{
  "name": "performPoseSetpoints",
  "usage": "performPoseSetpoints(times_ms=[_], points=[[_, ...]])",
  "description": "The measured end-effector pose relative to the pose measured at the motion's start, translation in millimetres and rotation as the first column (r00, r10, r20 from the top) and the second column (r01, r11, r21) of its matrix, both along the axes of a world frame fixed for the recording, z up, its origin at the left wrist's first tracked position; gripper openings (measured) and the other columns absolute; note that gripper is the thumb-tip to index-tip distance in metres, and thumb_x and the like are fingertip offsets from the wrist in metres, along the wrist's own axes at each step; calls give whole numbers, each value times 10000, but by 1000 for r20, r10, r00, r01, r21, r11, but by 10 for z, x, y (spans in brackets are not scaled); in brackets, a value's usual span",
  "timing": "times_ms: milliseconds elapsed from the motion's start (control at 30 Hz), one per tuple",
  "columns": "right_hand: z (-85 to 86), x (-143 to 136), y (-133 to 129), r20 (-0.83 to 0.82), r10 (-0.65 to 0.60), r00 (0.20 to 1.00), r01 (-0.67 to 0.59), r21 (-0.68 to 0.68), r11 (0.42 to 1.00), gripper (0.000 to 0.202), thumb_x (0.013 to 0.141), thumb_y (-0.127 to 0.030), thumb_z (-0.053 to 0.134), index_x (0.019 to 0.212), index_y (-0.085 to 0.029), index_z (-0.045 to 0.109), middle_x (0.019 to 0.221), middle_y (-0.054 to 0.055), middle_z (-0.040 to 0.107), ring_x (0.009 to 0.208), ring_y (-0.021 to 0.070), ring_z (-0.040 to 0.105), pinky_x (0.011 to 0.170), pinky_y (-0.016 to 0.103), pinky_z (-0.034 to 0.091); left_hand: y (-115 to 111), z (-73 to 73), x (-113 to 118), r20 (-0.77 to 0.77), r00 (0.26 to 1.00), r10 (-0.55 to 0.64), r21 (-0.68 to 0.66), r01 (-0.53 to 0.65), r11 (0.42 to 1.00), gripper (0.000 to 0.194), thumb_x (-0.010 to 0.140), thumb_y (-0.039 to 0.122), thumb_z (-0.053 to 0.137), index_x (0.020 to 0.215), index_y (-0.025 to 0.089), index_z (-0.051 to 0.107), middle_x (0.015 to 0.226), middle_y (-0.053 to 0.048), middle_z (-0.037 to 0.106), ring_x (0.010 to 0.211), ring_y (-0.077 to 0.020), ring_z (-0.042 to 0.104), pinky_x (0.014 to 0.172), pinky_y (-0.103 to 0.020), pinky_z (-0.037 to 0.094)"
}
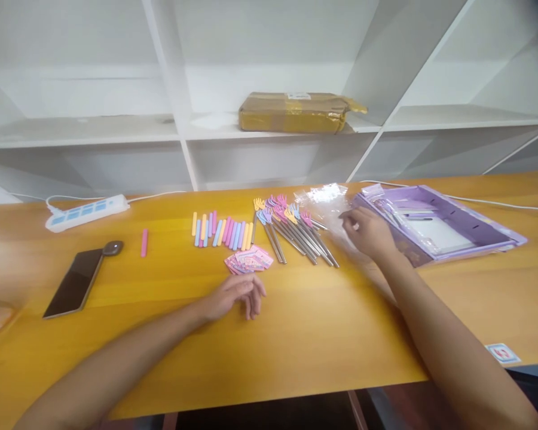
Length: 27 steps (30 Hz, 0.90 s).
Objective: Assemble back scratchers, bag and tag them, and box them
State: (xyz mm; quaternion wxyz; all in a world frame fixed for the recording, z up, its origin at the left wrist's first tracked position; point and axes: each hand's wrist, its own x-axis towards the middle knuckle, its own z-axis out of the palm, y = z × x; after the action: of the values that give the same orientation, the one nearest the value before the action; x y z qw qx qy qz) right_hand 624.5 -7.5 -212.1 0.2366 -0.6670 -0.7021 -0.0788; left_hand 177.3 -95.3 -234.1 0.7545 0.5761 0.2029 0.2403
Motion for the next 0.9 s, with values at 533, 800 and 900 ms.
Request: performPoseSetpoints(times_ms=[533, 800, 900], points=[[-121, -527, -48, 123, 35, 992, 12, -361, 932, 410, 1054, -477, 467, 876, -193, 703, 986, 95, 735, 831, 202, 649, 705, 307, 373, 646, 301, -754, -37, 525, 850, 940, -272, 208, 167, 1003, 241, 519, 953, 209, 675, 910, -61, 683, 883, -225, 639, 886, -377, 528], [-116, -629, -64, 55, 34, 998, -20, -235, 972, 396, 1073, -518, 473, 985, -189, 674, 996, 91, 731, 776, 191, 624, 677, 301, 344, 1217, 93, -1345, -112, 230, 967, 982, -125, 144, 367, 994, 242, 515, 1309, 203, 701, 1223, -153, 624, 1178, -338, 604, 1098, -533, 483], [-114, -713, -91, 47, 130, 990, -118, -201, 972, 377, 1079, -488, 474, 951, -193, 672, 1015, 92, 726, 805, 187, 635, 686, 290, 359, 1229, 15, -1342, -171, 257, 951, 977, -83, 198, 370, 1037, 298, 498, 1328, 239, 720, 1267, -131, 653, 1228, -328, 597, 1122, -509, 477]])
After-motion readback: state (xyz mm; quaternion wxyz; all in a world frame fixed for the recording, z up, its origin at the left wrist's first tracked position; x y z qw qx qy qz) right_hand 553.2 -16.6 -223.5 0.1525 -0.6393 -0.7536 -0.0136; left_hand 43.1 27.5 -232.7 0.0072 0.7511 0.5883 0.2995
